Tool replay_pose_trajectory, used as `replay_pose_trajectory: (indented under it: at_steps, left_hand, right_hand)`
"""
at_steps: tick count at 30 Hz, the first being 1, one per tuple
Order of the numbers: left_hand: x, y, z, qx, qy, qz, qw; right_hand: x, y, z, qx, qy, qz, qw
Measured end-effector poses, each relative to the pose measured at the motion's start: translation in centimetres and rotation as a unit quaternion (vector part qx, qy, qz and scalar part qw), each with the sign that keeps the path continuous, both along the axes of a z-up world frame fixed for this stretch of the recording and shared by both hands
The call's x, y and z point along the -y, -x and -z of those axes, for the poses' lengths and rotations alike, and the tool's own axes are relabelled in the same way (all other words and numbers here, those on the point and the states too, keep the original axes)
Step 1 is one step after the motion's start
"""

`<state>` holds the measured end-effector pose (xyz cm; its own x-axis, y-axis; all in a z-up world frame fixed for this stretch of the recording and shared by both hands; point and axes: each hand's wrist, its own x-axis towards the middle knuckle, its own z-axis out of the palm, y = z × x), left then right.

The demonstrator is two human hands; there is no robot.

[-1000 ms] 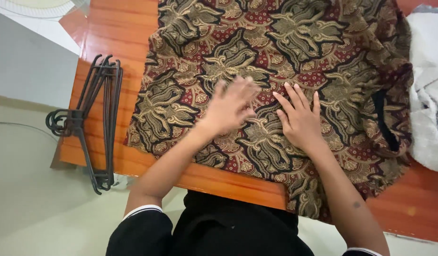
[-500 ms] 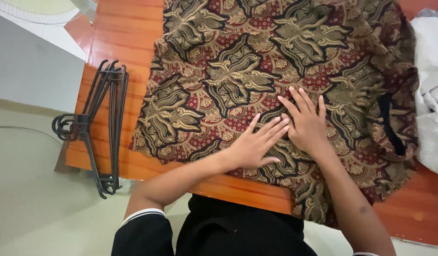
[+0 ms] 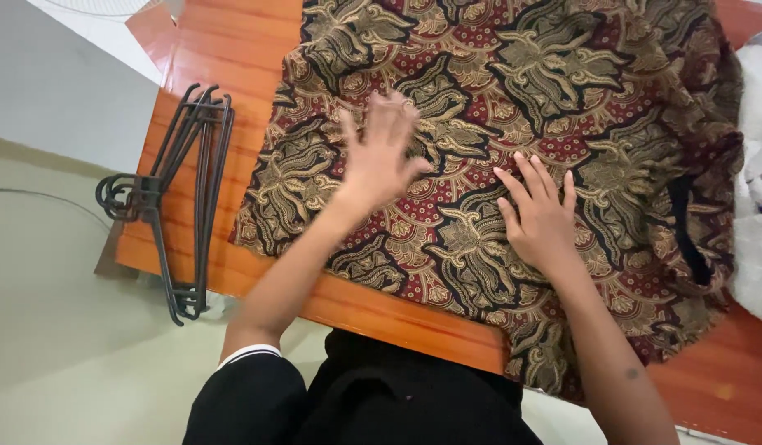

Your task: The person repeatedly smooths a patterned fabric on a wooden table using both hands. The hands move back and forth across the surface, pressing and flattening the material. No tools are used, and the fabric remains on the table throughout the clip.

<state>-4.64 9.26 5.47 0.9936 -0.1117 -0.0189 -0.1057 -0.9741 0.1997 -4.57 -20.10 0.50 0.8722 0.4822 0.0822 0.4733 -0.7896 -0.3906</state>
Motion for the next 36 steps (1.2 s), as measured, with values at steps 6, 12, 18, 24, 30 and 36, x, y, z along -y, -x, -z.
replay_pose_trajectory:
  at_steps: [6,12,18,24,30,36]
  left_hand:
    - [8.0,5.3,0.6,-0.100,-0.058,0.270,0.956]
    - [-0.4,0.7,-0.9,-0.078,-0.060,0.004,0.995]
    - [-1.6,-0.1,-2.2,-0.062,-0.079,-0.104,0.990]
    - [7.4,5.2,-0.1,-0.084,-0.049,0.293,0.951]
    - [1.3,0.1,0.0,-0.108,-0.006,0.138,0.984]
    - [-4.8,-2.6,1.3,-0.110,-0.063,-0.130,0.983]
  right_hand:
    - [0.1,-0.2,0.4,-0.005,0.004,-0.003,1.000]
    - [0.1,-0.1,0.1,-0.014,0.005,-0.004,1.000]
    - [0.0,0.1,-0.4,-0.013,-0.004,-0.007,1.000]
    - [0.0,0.0,-0.1,0.005,0.019,-0.003,1.000]
    - [0.0,0.1,-0.7,-0.010,0.007,-0.010,1.000]
    - [-0.2,0.0,-1.2,-0.007,0.038,-0.009,0.999]
